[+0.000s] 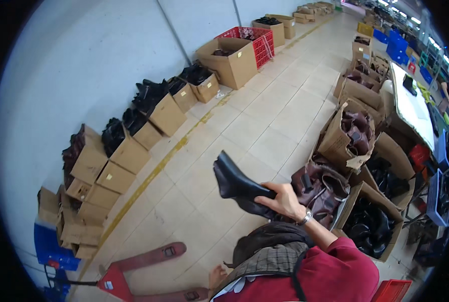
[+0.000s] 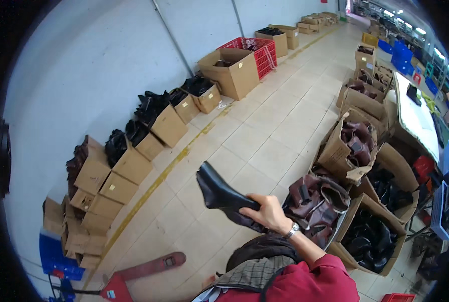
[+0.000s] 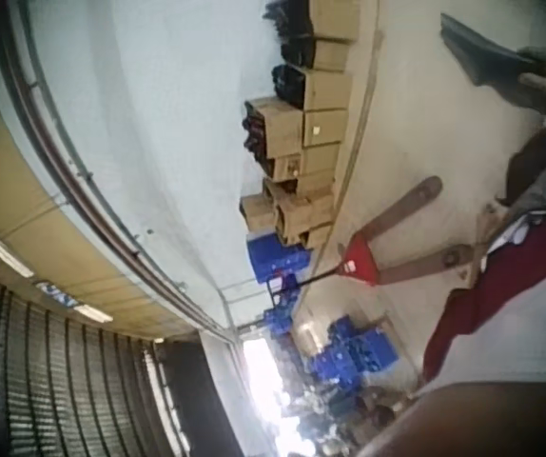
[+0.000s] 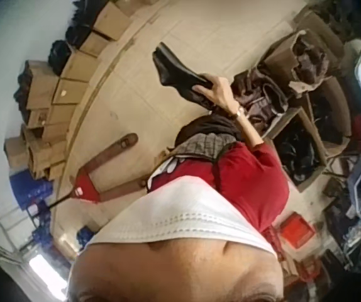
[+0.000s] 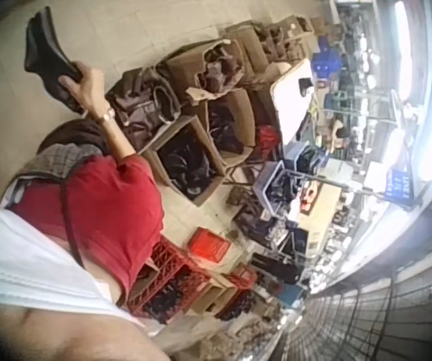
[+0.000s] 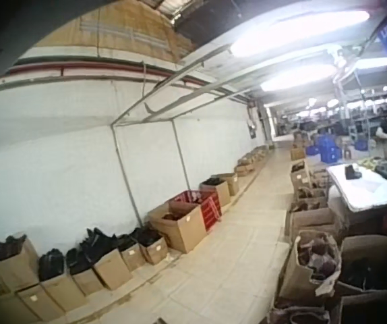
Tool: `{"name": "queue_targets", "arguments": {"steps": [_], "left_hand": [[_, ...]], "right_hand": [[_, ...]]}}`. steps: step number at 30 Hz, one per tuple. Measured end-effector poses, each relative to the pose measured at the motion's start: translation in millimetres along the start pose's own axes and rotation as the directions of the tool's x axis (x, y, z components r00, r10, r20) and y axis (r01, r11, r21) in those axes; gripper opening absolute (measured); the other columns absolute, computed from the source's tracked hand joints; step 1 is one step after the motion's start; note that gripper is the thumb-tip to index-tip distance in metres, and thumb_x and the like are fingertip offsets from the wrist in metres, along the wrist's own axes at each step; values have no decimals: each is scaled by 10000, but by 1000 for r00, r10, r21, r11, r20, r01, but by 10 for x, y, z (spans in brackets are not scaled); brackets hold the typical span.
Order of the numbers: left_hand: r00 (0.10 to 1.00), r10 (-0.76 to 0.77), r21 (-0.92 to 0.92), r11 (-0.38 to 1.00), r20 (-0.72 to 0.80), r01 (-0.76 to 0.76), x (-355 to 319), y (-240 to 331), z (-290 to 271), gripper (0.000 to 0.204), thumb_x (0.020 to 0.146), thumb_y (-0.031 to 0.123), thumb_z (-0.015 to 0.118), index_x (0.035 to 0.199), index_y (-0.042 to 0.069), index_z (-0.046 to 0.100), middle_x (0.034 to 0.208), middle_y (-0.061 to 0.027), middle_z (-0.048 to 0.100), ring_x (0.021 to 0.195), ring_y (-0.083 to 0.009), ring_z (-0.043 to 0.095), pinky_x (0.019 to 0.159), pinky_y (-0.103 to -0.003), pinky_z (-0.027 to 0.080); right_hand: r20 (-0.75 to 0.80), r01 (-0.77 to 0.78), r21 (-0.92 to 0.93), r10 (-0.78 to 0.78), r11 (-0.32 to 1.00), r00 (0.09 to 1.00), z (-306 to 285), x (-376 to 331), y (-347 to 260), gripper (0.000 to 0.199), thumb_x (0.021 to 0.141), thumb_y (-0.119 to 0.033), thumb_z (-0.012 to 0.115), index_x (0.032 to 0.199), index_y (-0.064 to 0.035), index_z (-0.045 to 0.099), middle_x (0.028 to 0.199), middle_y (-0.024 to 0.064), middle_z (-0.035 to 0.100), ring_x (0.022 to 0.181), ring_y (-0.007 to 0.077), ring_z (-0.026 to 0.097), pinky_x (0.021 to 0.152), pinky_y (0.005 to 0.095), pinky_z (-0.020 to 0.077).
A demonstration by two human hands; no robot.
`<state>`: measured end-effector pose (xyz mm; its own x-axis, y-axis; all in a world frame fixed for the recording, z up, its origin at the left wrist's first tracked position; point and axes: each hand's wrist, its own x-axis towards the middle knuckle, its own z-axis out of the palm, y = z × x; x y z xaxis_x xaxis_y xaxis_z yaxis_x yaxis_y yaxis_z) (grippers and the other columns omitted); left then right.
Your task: The person retrieves black boots from a crate and moves to a workbench. Using a small brush, they apply a white adhesive substance to the inner sole and edges of the boots. The person handles several boots one by one, applying the glue and placing them on the table.
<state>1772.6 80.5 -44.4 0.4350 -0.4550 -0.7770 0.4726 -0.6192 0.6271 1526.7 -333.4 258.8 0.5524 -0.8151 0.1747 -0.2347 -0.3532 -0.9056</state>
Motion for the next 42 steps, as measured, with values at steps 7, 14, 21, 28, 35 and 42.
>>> {"name": "queue_targets", "arguments": {"steps": [7, 14, 21, 28, 35, 42], "left_hand": [[967, -238, -153, 963, -92, 222, 1463, 927, 109, 125, 988, 199, 589, 996, 75, 586, 804, -61, 618, 668, -176, 636, 543, -338, 548], [981, -192, -125, 974, -21, 188, 3051, 2669, 277, 67, 970, 146, 581, 942, 86, 567, 770, -51, 590, 641, -177, 603, 534, -339, 527], [982, 157, -249, 952, -102, -179, 5254, 5898, 565, 66, 943, 124, 614, 950, 134, 548, 718, -30, 577, 602, -165, 580, 483, -325, 475], [931, 365, -51, 930, 31, -363, 6946, 8586, 2126, 201, 1006, 213, 599, 1168, 99, 566, 896, -54, 633, 619, -167, 614, 496, -321, 513], [954, -1, 249, 965, 301, -78, 7102, 8764, 3233, 428, 968, 172, 632, 1359, 43, 518, 1017, -121, 680, 748, -224, 701, 597, -346, 587], [965, -250, 17, 968, -80, 252, 7882, 8544, 3920, 561, 930, 39, 598, 1471, 24, 448, 1157, -152, 651, 993, -314, 673, 801, -419, 584]], "right_hand": [[56, 81, -103, -76, 991, 996, 335, 1851, 204, 430, 835, -296, 806, 1126, 2, 699, 862, 197, 723, 736, 260, 740, 667, 336, 566], [-58, -122, -100, 117, 987, 991, 486, 3654, 434, 437, 826, -297, 802, 1113, 18, 706, 910, 217, 727, 776, 291, 738, 723, 356, 575], [-359, -317, -13, 292, 948, 886, -72, 5048, 969, 425, 814, -290, 807, 1087, 26, 727, 856, 176, 751, 754, 185, 725, 702, 317, 567], [-525, -477, 178, 493, 861, 694, -701, 6385, 2093, 409, 778, -279, 796, 1025, 44, 750, 729, 69, 708, 644, 109, 645, 590, 281, 509], [-517, -369, 404, 542, 837, 662, -1707, 8332, 2611, 358, 844, -242, 761, 1002, 77, 723, 732, 18, 665, 633, 80, 584, 558, 248, 450], [-452, -325, 457, 531, 828, 717, -2403, 10255, 3215, 331, 878, -259, 763, 1020, 38, 725, 803, -2, 672, 702, 63, 589, 617, 232, 450]]}}
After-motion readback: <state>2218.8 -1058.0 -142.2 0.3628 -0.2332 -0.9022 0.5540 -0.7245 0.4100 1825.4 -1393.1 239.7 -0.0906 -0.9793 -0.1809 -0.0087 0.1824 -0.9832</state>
